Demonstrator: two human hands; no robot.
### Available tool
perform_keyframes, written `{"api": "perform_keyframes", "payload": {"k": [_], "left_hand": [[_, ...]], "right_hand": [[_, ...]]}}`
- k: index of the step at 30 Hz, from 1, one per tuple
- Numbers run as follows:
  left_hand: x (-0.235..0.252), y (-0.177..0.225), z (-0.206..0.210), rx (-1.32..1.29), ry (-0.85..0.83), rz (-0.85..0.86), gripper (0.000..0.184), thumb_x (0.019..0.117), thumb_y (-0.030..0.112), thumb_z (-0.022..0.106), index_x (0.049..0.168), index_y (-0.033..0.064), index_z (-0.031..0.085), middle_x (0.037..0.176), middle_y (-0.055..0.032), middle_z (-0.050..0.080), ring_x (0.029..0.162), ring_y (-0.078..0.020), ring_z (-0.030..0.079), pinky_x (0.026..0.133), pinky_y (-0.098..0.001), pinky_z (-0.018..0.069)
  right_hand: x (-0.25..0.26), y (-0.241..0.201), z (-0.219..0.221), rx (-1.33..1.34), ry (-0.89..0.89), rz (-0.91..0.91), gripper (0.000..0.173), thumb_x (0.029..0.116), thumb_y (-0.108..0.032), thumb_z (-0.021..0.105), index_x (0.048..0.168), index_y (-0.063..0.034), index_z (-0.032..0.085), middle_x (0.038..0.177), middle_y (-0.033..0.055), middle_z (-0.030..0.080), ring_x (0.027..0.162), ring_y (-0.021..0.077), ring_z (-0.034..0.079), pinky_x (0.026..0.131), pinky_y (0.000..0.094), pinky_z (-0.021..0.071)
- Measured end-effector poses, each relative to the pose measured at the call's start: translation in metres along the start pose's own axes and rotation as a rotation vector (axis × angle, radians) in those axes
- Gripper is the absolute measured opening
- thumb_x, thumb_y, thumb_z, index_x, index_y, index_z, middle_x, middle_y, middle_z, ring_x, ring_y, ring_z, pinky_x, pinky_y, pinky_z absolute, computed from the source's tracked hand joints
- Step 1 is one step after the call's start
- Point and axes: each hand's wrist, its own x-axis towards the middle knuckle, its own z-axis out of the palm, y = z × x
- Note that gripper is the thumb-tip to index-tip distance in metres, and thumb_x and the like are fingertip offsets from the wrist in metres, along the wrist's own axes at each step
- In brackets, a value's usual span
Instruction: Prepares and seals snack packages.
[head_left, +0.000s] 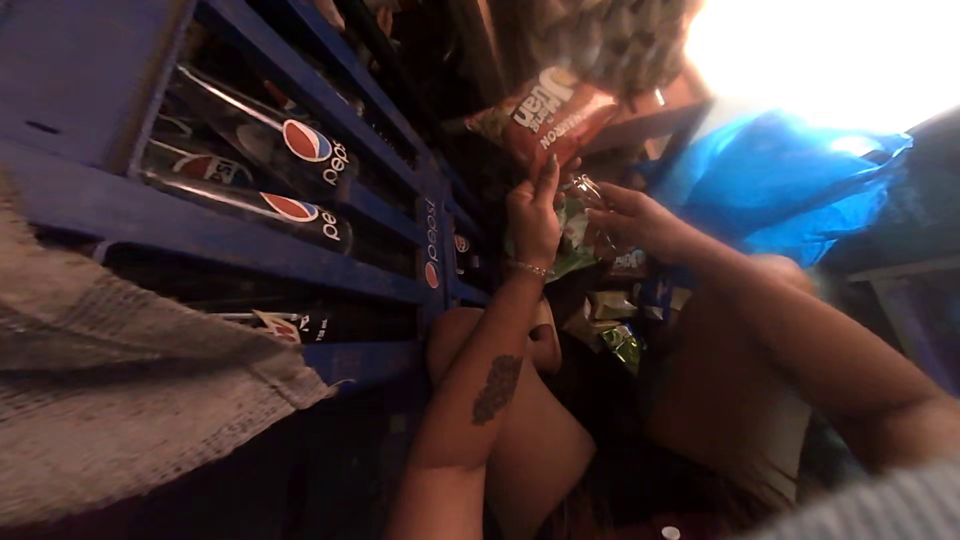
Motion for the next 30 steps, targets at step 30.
{"api": "perform_keyframes", "payload": {"k": [30], "left_hand": [[-0.0039, -0.0067, 0.0004, 0.377, -0.144, 0.087, 0.038, 0.1088, 0.028, 0.050, 0.099, -0.0040, 0.067, 0.084, -0.0075, 0.066, 0.083, -0.0092, 0.066, 0.084, -0.0307, 0.0542]], "right_hand": [[0.0001, 0.0010, -0.0092, -0.221, 0.176, -0.046, 0.018, 0.1072, -0.020, 0.055, 0.113, -0.0037, 0.060, 0.075, 0.0021, 0.068, 0.059, 0.0075, 0.064, 0.056, 0.0237, 0.0549]]}}
